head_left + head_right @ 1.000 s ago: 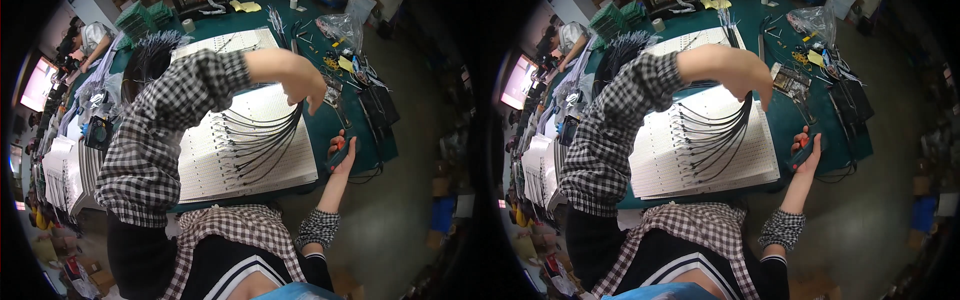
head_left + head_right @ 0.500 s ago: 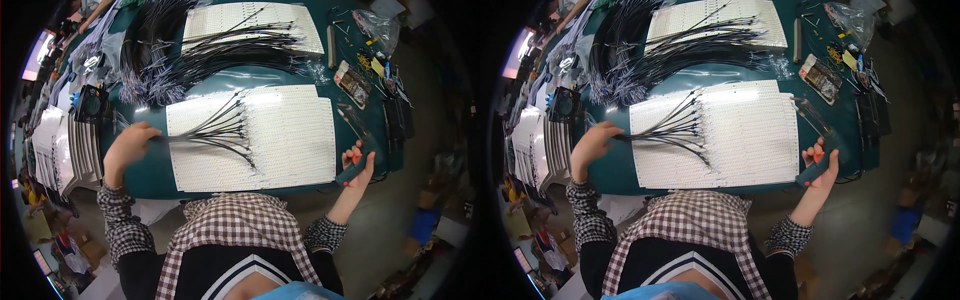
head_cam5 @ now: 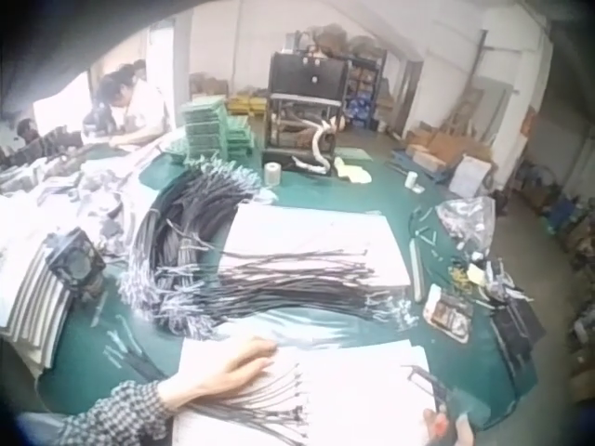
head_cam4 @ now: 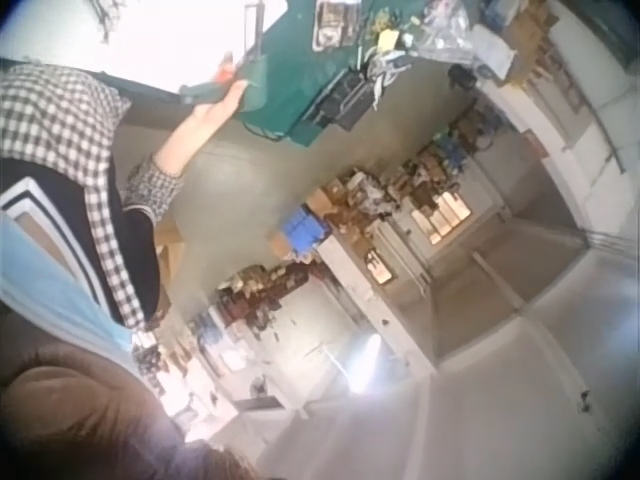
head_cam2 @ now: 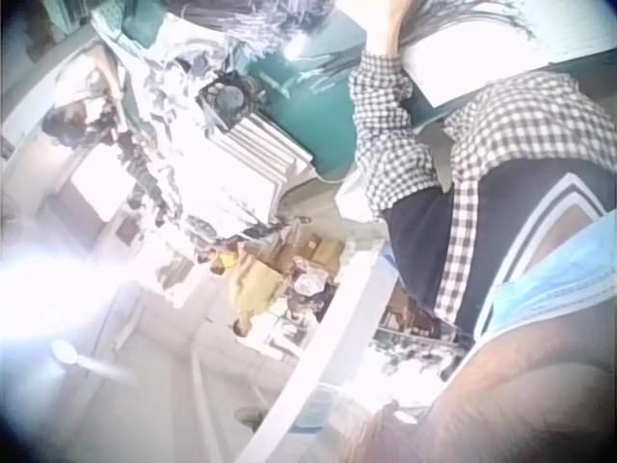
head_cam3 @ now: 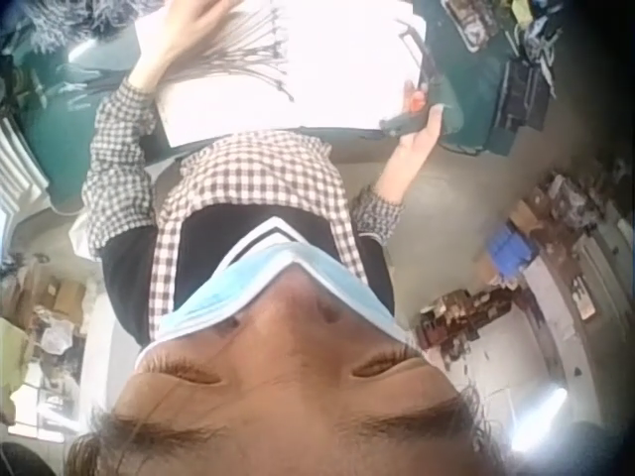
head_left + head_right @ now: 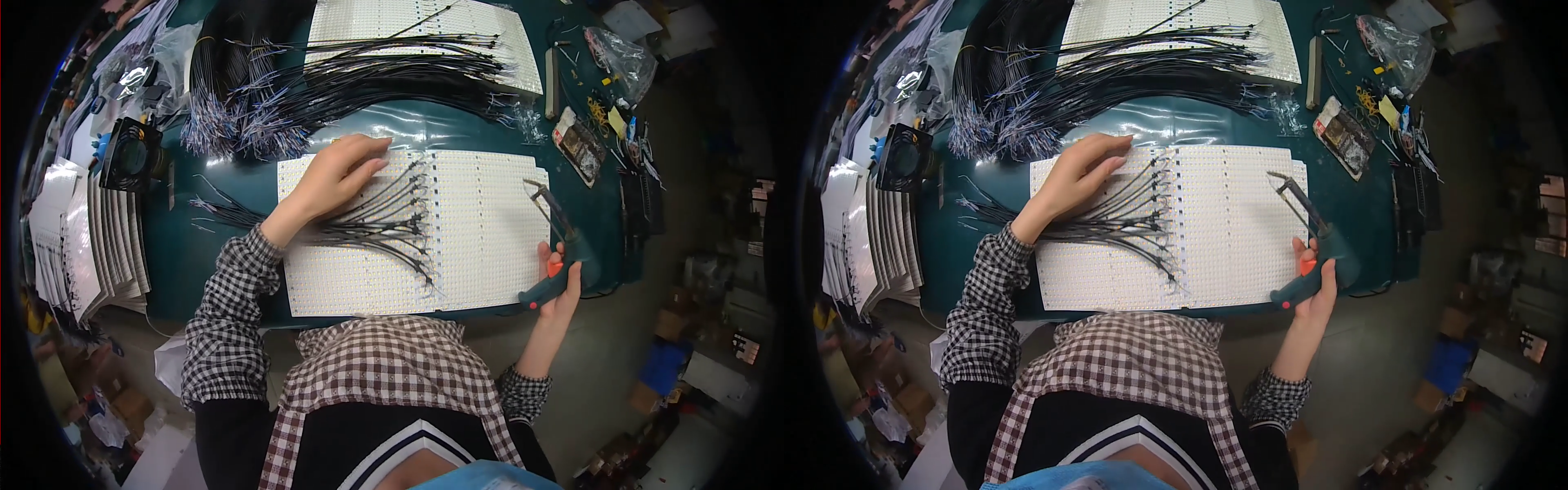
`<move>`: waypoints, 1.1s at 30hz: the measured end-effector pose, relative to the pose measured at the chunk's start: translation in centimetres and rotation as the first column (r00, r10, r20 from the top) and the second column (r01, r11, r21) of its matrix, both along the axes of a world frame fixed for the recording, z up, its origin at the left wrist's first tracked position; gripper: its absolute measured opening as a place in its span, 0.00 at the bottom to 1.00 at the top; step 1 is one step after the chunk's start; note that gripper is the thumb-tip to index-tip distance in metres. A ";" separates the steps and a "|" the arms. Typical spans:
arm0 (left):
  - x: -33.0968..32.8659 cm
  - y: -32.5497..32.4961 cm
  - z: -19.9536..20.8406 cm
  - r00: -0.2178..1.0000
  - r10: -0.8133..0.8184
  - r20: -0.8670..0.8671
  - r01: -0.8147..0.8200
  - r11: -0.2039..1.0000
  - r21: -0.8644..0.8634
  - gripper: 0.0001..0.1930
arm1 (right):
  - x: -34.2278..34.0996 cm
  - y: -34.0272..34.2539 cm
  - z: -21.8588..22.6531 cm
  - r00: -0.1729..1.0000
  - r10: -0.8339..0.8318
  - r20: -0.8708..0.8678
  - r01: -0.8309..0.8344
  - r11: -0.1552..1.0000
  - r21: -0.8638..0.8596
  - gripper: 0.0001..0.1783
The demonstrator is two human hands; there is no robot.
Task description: The person solders wires onto an LED panel using a soldering iron, flips the panel over, and solders additional wires onto the LED strips.
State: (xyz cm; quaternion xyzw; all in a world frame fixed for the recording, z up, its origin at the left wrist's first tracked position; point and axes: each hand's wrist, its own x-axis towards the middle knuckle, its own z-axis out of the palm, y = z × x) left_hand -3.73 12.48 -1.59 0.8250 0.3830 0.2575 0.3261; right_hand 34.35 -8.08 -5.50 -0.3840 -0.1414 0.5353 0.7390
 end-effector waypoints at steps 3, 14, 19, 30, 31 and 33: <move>0.2 -0.7 0.0 0.994 -0.058 0.096 0.059 0.998 -0.005 0.16 | -1.6 -1.8 1.7 0.997 -0.041 0.073 0.045 0.997 -0.059 0.24; 5.3 0.0 2.1 0.997 0.012 -0.079 -0.041 0.925 -0.377 0.09 | -3.6 3.0 7.5 0.937 0.023 0.349 0.033 0.988 -0.154 0.26; 4.5 0.8 2.4 0.986 0.159 0.056 -0.097 0.804 -0.586 0.07 | -5.2 7.8 9.5 0.936 0.094 0.340 -0.076 0.995 -0.068 0.27; 5.6 2.1 1.2 0.998 0.070 0.002 -0.064 0.925 -0.374 0.08 | -7.7 10.2 2.6 0.936 0.101 0.336 -0.069 0.992 -0.104 0.25; 5.6 2.1 1.2 0.994 0.104 0.031 -0.081 0.902 -0.424 0.08 | -7.8 10.2 2.5 0.937 0.101 0.333 -0.068 0.992 -0.109 0.25; 5.8 2.0 0.9 0.989 0.138 0.056 -0.095 0.874 -0.476 0.08 | -7.8 10.2 2.9 0.943 0.097 0.317 -0.069 0.993 -0.099 0.24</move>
